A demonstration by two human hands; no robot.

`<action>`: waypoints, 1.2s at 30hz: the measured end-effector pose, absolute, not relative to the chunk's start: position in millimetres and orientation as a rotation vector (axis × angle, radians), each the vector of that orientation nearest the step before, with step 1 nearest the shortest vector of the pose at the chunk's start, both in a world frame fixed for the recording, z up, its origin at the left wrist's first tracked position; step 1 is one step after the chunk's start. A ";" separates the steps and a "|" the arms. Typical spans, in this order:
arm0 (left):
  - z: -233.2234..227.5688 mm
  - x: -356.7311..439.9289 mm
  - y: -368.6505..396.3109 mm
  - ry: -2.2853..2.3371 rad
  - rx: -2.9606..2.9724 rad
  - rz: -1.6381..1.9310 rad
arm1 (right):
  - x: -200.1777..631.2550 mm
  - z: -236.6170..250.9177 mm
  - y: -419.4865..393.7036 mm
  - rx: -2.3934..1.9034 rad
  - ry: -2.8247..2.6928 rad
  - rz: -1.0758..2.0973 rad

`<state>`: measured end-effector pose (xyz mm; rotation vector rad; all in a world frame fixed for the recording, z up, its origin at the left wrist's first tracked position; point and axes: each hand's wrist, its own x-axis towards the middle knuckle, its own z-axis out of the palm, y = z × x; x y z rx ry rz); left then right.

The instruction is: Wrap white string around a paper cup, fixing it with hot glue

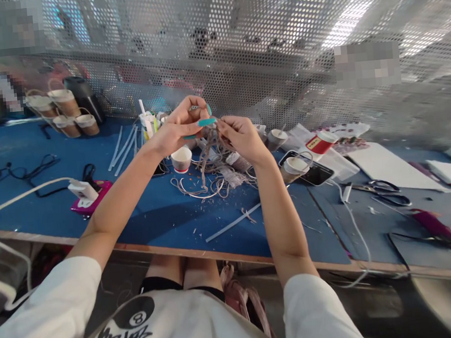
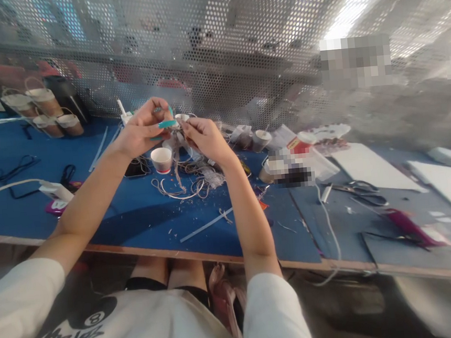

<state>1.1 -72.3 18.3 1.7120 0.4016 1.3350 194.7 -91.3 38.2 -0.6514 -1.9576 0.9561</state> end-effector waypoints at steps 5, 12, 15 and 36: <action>24.4 2.8 -79.7 0.253 1.613 1.294 | 192.1 39.5 -95.4 -0.579 -1.970 0.992; 25.2 2.1 -83.0 0.377 1.626 1.333 | 198.4 39.9 -95.1 -0.647 -1.841 0.539; 27.2 4.1 -84.4 0.446 1.624 1.396 | 201.4 43.8 -104.2 -0.600 -1.971 0.306; 29.6 7.5 -85.0 0.657 1.704 1.497 | 201.0 44.8 -112.6 -0.729 -2.139 -0.032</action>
